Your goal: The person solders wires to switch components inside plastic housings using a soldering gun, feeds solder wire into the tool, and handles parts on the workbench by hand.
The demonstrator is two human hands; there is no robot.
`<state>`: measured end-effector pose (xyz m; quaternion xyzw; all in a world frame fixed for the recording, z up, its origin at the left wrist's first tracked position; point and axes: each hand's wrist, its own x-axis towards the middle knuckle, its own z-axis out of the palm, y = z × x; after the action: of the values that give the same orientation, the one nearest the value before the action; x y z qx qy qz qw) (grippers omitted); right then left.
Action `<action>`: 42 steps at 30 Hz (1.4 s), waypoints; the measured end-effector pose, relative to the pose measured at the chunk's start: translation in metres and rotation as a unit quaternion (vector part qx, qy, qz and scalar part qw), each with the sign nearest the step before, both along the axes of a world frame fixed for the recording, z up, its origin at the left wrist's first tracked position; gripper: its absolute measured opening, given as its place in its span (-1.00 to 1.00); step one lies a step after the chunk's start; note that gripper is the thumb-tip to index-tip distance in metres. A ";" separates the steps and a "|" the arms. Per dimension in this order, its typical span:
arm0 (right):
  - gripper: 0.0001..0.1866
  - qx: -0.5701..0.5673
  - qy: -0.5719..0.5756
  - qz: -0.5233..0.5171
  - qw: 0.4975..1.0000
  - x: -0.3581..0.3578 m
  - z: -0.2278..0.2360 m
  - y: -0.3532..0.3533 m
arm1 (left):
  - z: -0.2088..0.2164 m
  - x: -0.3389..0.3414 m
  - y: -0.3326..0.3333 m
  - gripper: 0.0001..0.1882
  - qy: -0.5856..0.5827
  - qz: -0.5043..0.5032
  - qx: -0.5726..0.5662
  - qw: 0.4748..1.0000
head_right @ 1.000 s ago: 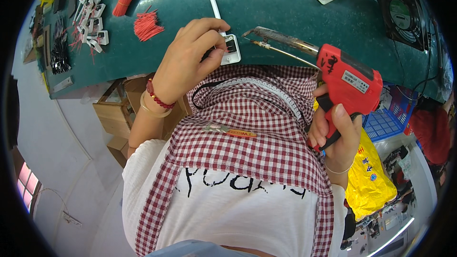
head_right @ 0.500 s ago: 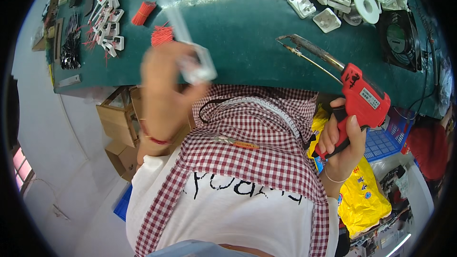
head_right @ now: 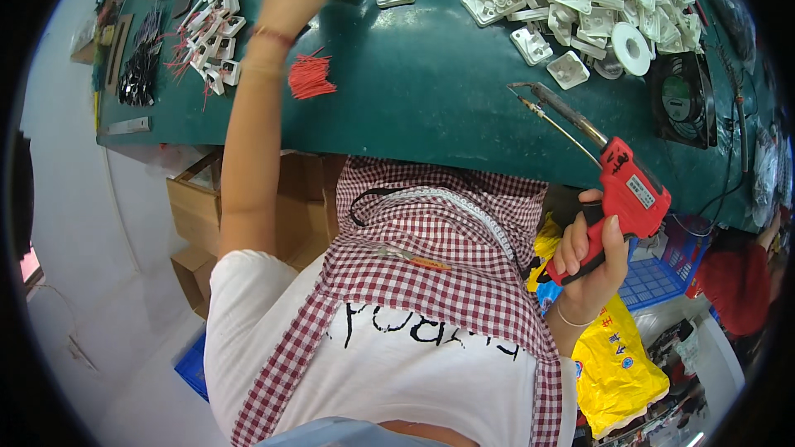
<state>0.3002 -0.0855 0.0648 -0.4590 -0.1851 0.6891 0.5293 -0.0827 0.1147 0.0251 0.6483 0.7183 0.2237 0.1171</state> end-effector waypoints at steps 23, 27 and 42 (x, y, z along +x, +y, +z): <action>-0.56 0.019 -0.007 -0.021 1.000 0.000 0.005 0.005 | -0.005 0.090 -0.139 -0.84 -0.044 -0.167 0.066 0.983; -0.56 0.018 -0.009 -0.028 0.999 0.001 0.004 0.004 | -0.017 0.089 -0.133 -0.89 -0.070 -0.350 0.019 0.934; -0.47 -0.015 -0.128 0.087 0.988 -0.017 0.021 -0.002 | -0.035 0.094 -0.147 -0.90 -0.322 -0.125 -0.025 0.938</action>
<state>0.2837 -0.0872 0.0857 -0.5337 -0.2800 0.6706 0.4325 0.0111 -0.0322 -0.0094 0.6229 0.5606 0.3859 0.3856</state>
